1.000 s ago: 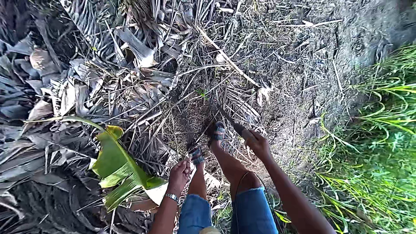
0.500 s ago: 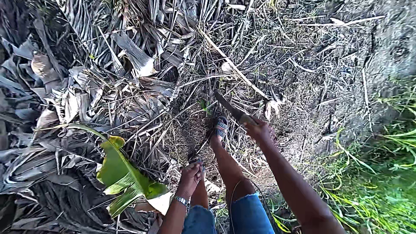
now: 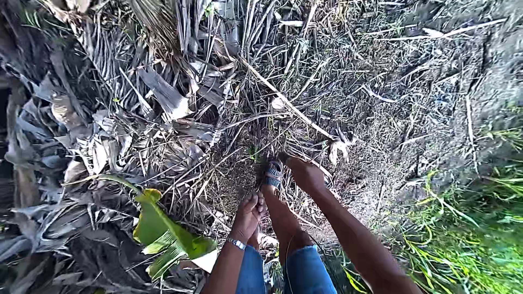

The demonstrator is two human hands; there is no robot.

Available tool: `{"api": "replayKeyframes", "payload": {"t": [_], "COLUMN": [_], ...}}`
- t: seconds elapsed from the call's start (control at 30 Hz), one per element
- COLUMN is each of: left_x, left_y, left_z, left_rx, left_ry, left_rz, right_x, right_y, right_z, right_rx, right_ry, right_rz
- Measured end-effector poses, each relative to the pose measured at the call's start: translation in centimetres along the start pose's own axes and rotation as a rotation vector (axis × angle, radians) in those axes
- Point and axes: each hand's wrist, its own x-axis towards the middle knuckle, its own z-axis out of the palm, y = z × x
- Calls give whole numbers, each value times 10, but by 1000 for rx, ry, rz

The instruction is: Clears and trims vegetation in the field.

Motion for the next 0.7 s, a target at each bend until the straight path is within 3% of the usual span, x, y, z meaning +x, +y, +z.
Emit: {"api": "replayKeyframes", "payload": {"t": [0.17,0.27,0.33,0.47,0.53,0.6,0.7], "left_x": [13,28,41,73,82,72,90], "left_y": [33,51,56,78,91,95,103], "left_z": [8,12,12,18,13,-3,-7], "left_rx": [117,196,234,370,454,523,546], "left_ry": [-114,-160,-188,-241,-253,-257,-255], "left_rz": [45,25,-17,-58,-59,-91,-95], "right_x": [-99,-138,-114,47,78,69,93], "right_y": [42,33,19,-30,-45,-27,28], "right_z": [-18,-24,-11,25,29,39,22], "right_rx": [718,900,833,542,482,494,611], "right_ry": [184,226,212,68,10,-12,-16], "right_rz": [-10,105,137,253,273,288,350]}}
